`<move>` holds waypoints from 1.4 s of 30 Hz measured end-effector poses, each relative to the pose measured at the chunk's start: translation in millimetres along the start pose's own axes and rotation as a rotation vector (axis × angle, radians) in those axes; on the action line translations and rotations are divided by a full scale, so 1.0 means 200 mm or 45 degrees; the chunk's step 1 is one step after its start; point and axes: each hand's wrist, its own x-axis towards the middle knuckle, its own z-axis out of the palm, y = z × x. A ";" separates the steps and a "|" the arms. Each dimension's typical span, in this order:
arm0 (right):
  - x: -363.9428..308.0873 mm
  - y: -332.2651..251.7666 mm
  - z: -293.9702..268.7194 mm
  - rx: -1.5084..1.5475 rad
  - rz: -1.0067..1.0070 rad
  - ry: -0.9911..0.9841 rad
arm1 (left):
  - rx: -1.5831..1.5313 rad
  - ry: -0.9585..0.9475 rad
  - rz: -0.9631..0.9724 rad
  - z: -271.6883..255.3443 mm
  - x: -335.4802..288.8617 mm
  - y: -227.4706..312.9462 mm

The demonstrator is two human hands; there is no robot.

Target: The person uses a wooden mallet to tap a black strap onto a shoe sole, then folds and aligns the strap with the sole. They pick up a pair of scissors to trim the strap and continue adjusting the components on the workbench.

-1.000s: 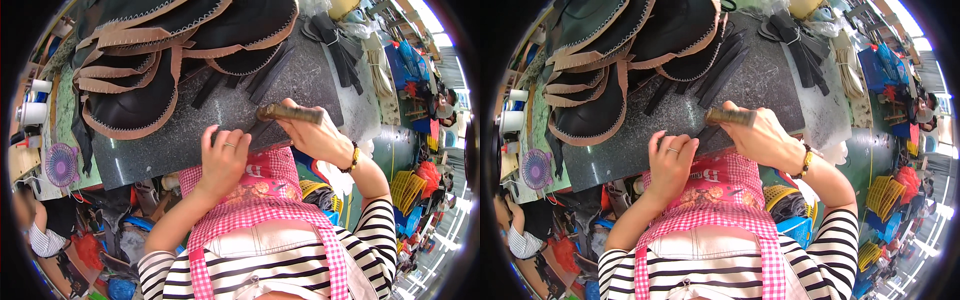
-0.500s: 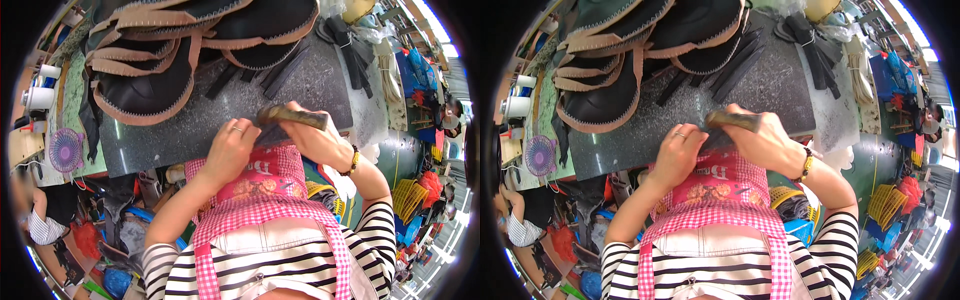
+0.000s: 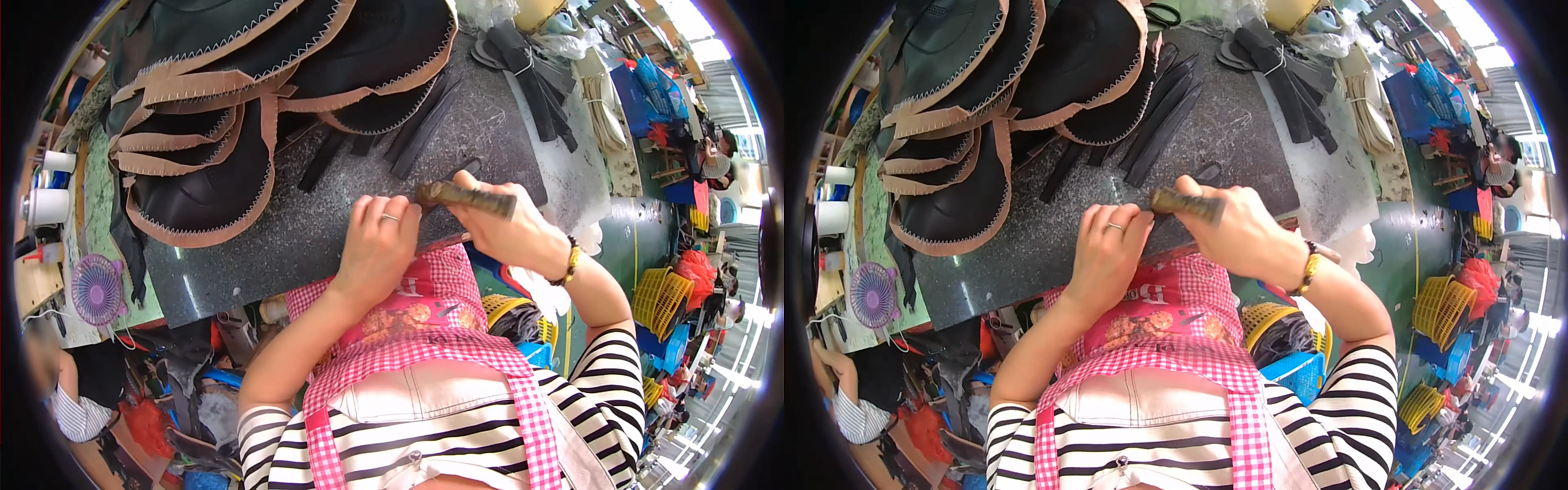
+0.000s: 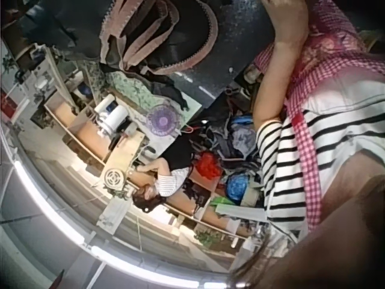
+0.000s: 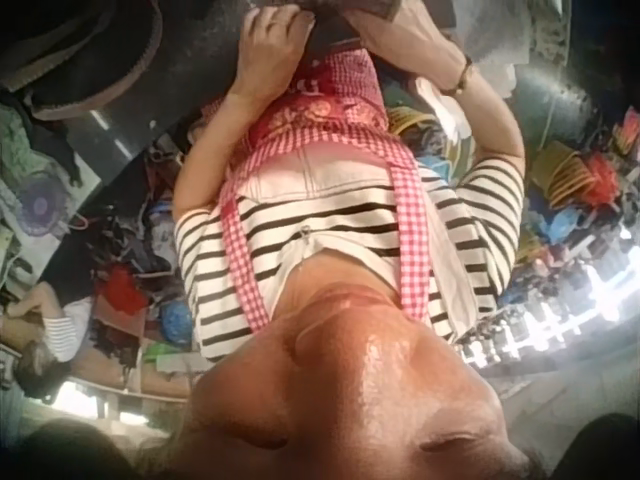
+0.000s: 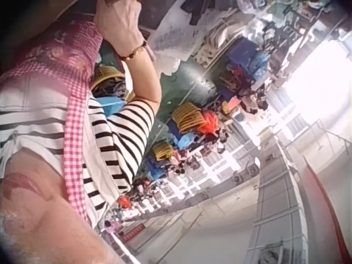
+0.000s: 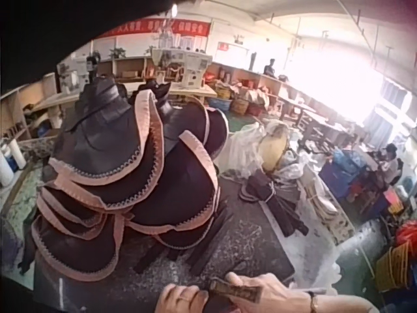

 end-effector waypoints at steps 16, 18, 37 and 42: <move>0.02 -0.07 0.02 0.007 -0.235 0.096 | 0.136 -0.032 0.028 -0.11 -0.17 -0.01; 0.01 -0.15 0.05 0.000 -0.206 0.103 | -0.011 0.035 -0.015 -0.10 -0.20 -0.04; 0.09 -0.23 0.05 -0.058 -0.383 -0.052 | 0.027 0.106 0.020 -0.11 -0.34 -0.03; 0.04 -0.30 0.07 0.143 -0.318 -0.007 | -0.013 0.013 0.045 -0.10 -0.33 -0.01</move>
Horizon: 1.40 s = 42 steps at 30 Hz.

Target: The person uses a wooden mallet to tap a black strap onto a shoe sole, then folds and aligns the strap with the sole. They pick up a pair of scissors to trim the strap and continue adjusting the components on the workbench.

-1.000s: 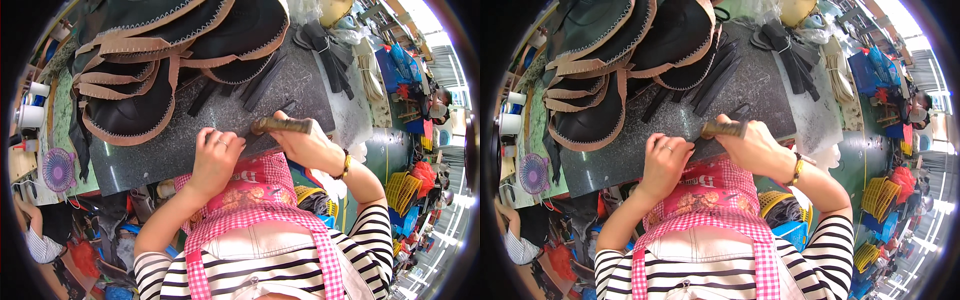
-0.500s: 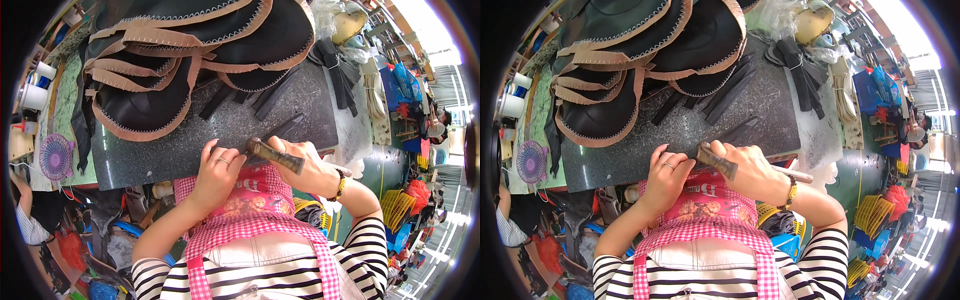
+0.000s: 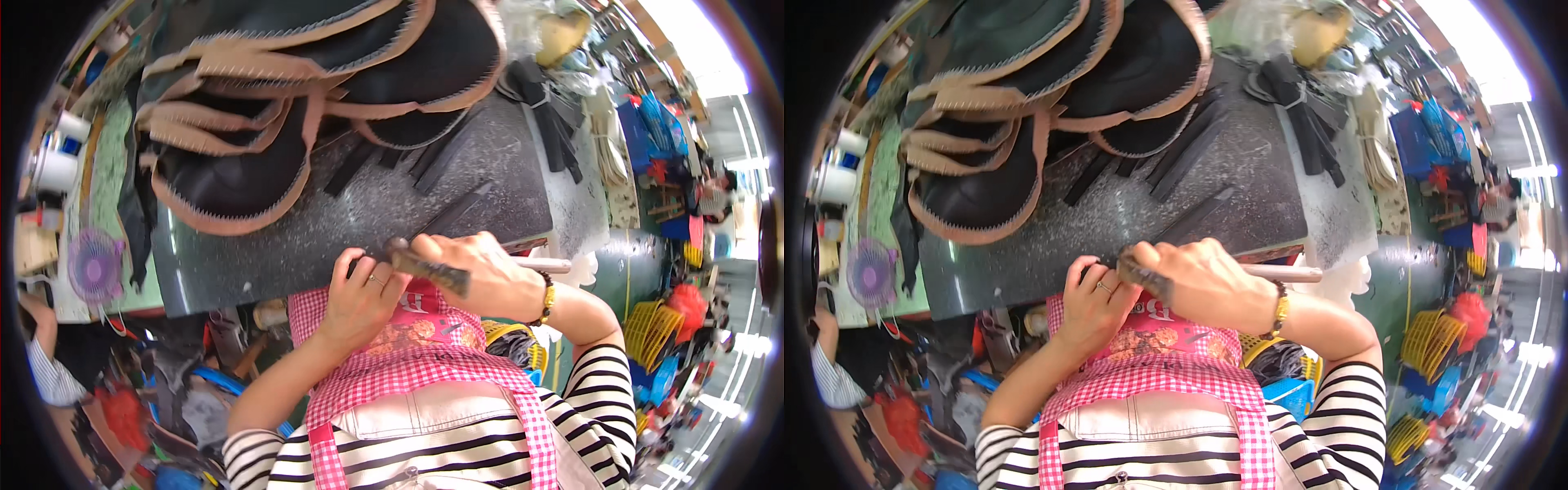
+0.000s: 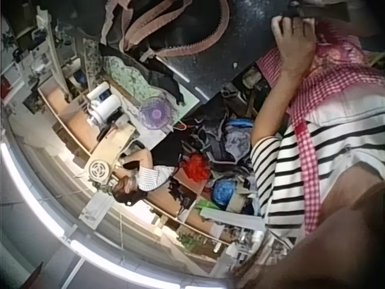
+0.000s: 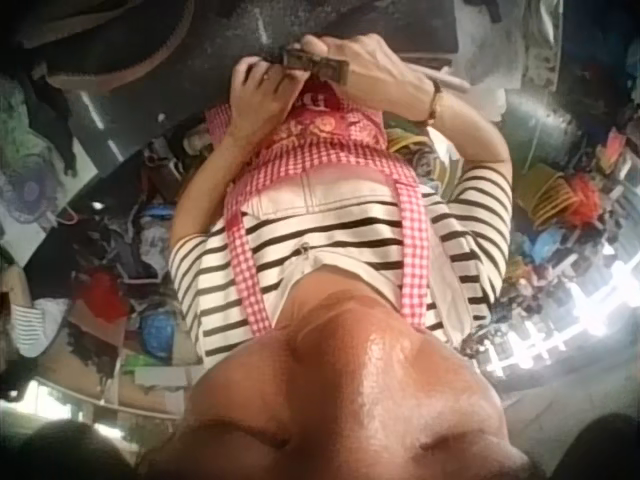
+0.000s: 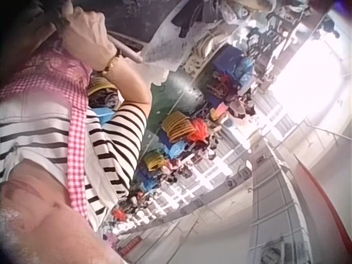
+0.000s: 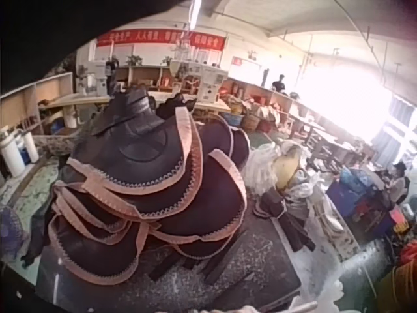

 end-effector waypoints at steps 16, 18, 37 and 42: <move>-0.76 1.06 -0.26 -0.842 0.745 0.858 | 0.146 0.025 -0.017 0.22 0.55 -0.04; -0.76 1.10 -0.29 -0.795 0.733 0.896 | 0.230 0.078 -0.049 0.23 0.61 -0.07; -0.06 1.23 -0.82 -0.105 0.534 0.512 | -0.511 -0.018 -0.507 0.62 1.44 0.12; -0.16 1.32 -0.74 0.476 0.360 0.797 | -1.489 0.192 -0.502 0.73 1.52 0.11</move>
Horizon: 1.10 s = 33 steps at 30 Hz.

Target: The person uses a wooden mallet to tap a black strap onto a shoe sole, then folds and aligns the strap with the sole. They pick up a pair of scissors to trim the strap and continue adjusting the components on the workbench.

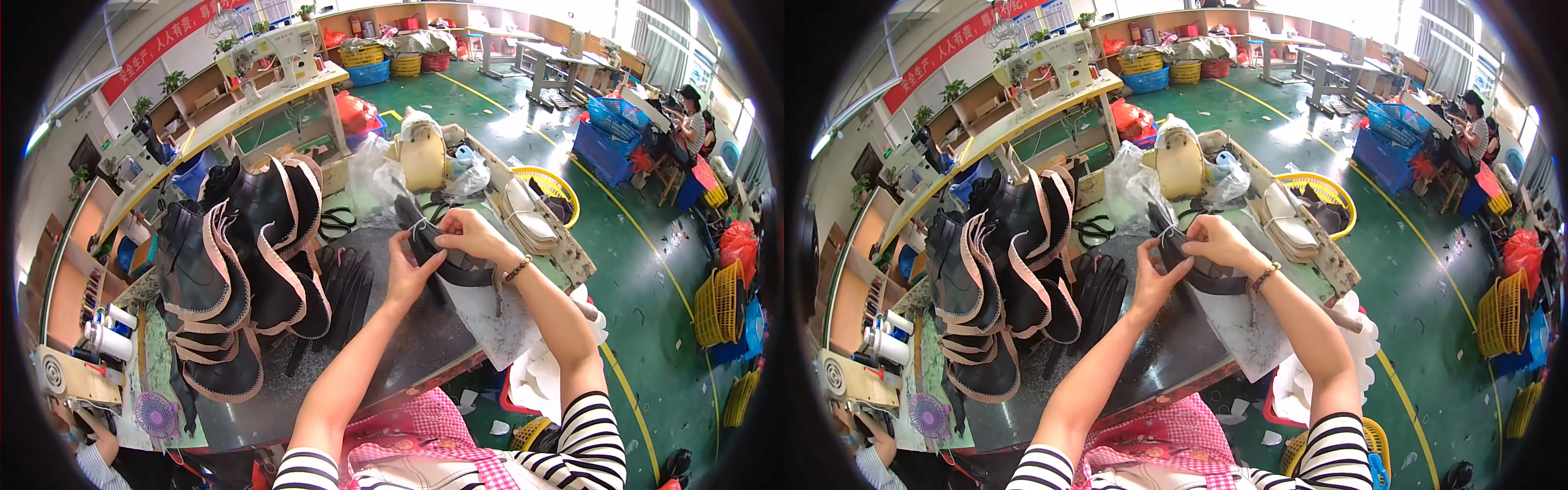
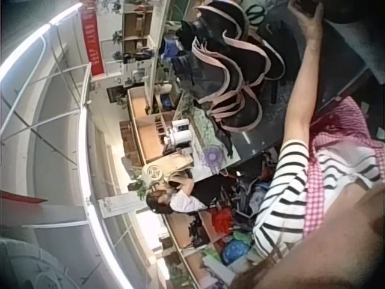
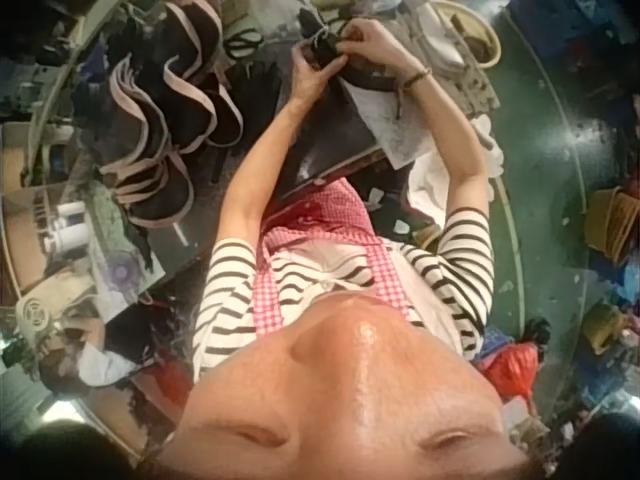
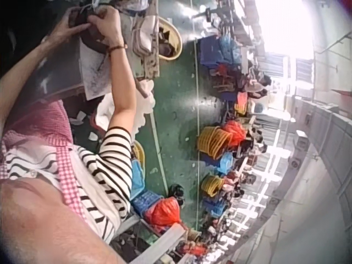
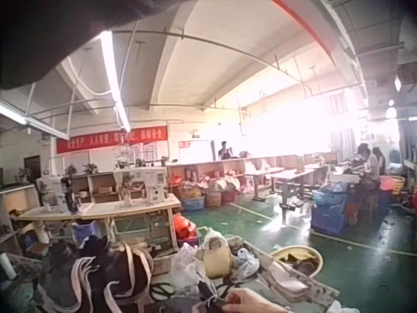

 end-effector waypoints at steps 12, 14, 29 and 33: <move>-0.03 -0.02 -0.03 0.286 0.064 0.082 | -0.037 0.084 -0.133 0.07 0.14 0.07; -0.03 -0.04 -0.03 0.070 -0.006 0.113 | -0.057 -0.056 -0.203 0.06 0.14 0.08; -0.14 -0.17 -0.04 -0.046 0.030 0.200 | 0.355 -0.258 0.121 0.14 0.16 0.18; -0.17 -0.19 -0.05 -0.138 -0.037 0.250 | 0.648 -0.191 0.181 0.14 0.15 0.21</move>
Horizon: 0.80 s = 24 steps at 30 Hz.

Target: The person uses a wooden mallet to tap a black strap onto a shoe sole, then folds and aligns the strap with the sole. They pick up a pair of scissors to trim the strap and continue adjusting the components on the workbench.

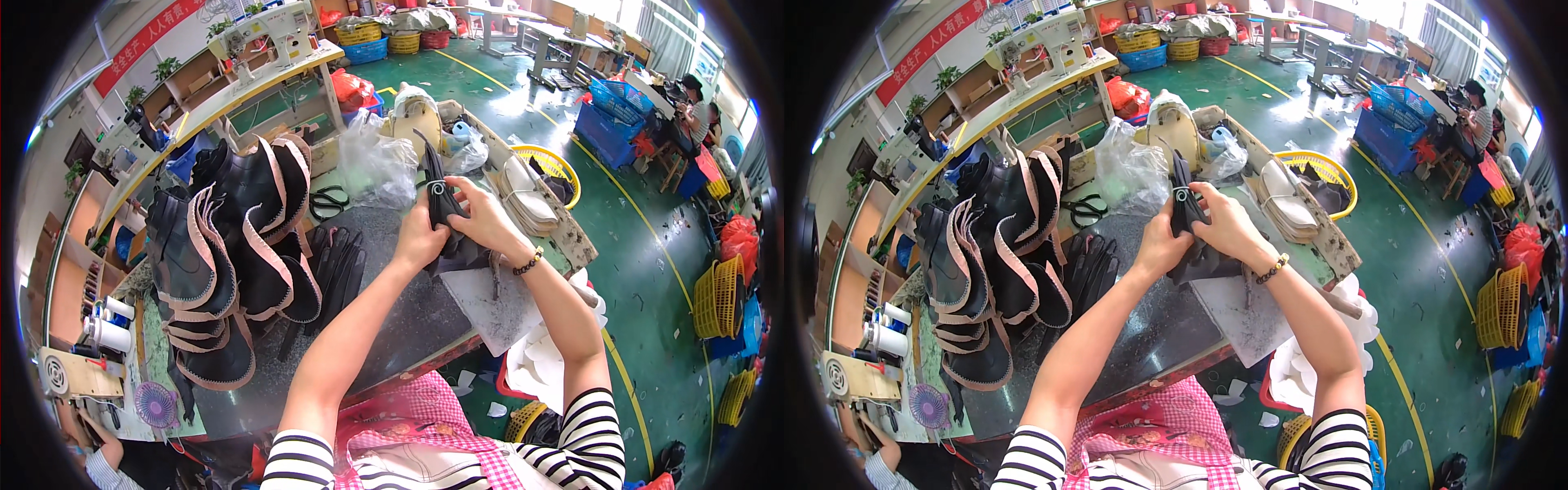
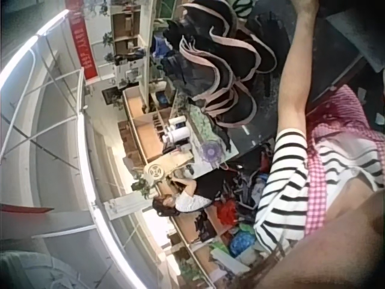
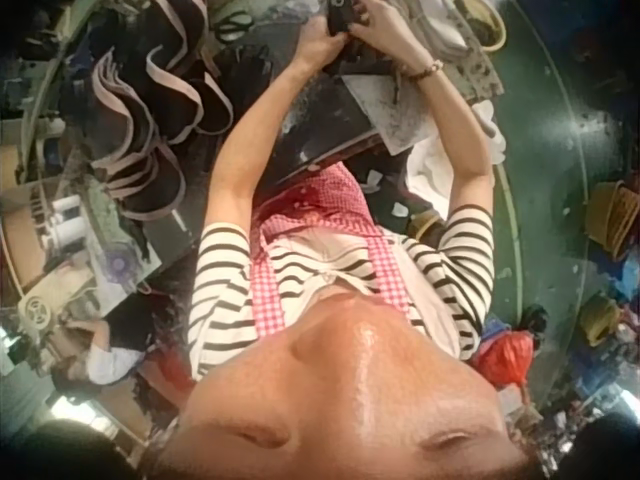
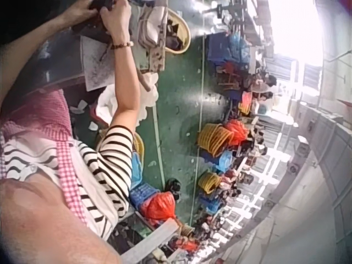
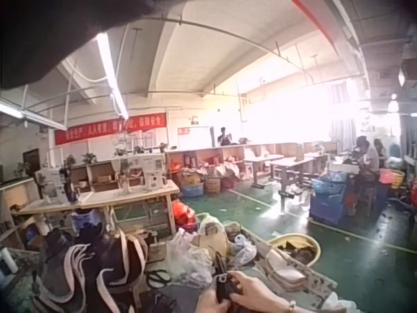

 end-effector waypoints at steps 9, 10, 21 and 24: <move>-0.01 -0.06 -0.14 -0.367 -0.116 -0.175 | -0.215 -0.065 -0.325 -0.01 0.09 -0.06; -0.02 -0.05 -0.13 -0.387 -0.140 -0.157 | -0.266 -0.068 -0.298 0.01 0.08 -0.05; -0.11 0.00 -0.09 -0.417 -0.114 -0.145 | 0.234 0.103 0.028 0.03 0.07 -0.04; -0.17 0.02 -0.12 -0.272 0.029 -0.104 | 0.219 0.234 0.003 0.07 0.07 0.00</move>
